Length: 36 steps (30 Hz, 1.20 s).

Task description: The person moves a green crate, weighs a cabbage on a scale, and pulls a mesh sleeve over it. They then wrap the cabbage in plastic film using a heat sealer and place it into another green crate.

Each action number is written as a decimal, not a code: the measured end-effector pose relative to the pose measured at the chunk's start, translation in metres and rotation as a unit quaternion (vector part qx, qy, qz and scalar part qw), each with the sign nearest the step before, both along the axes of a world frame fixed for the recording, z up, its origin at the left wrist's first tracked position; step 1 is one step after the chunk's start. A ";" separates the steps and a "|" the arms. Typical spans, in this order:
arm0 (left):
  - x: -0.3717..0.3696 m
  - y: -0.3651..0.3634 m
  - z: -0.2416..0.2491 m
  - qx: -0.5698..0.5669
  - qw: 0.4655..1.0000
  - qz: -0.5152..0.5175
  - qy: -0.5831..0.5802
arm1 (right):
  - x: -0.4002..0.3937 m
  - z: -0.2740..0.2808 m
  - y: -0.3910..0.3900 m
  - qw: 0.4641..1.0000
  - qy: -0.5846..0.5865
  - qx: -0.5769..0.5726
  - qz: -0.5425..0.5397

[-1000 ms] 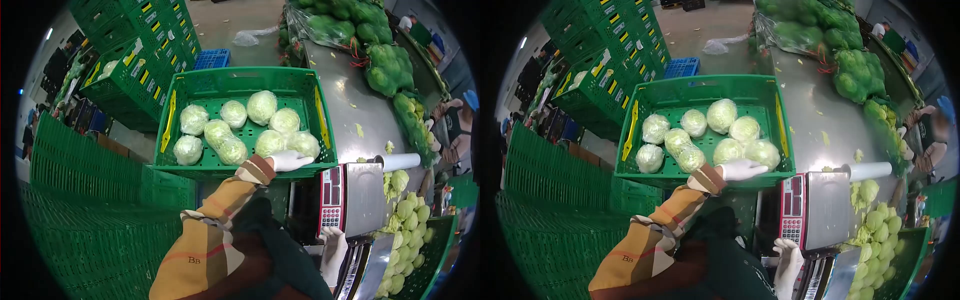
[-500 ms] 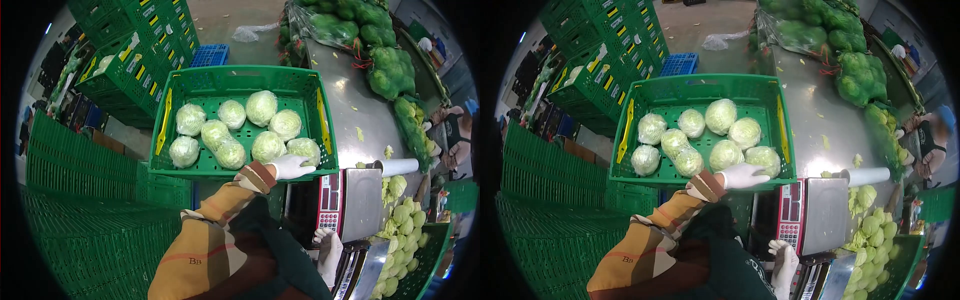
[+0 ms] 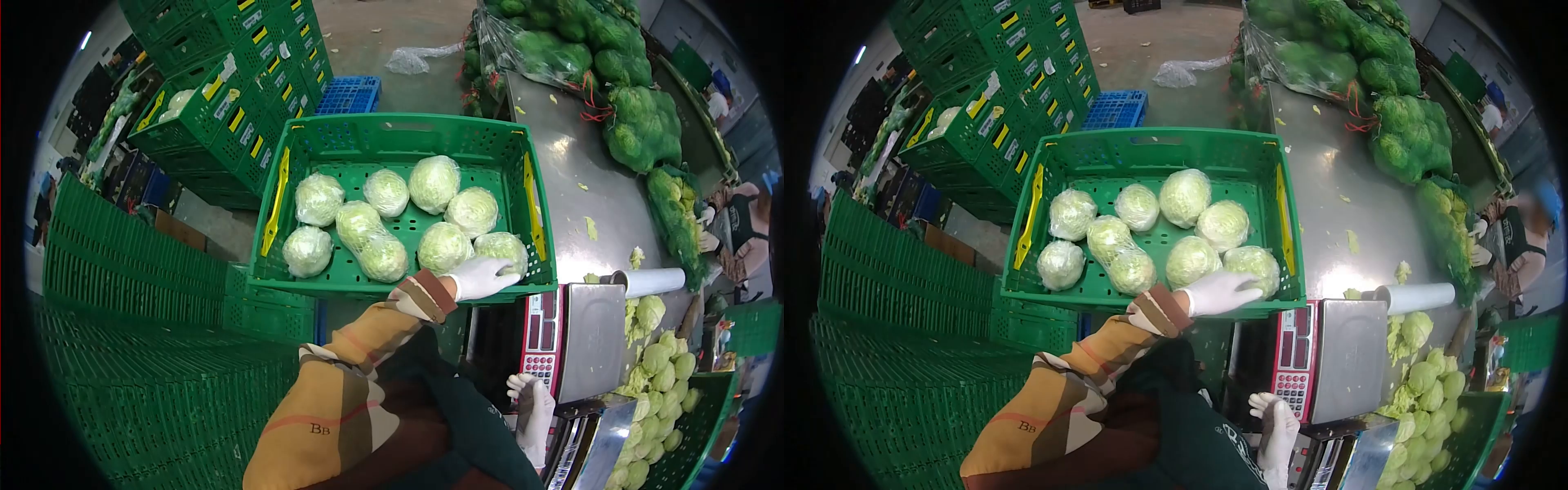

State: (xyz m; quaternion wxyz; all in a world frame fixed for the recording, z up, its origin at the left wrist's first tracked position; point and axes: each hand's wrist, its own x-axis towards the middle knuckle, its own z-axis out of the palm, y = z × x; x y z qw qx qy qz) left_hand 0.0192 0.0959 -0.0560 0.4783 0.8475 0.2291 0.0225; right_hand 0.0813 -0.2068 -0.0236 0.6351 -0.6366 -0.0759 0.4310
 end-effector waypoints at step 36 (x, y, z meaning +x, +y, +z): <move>-0.201 -0.275 -0.013 -0.071 0.951 0.237 -0.183 | -0.126 -0.018 -0.136 0.983 -0.081 -0.030 0.159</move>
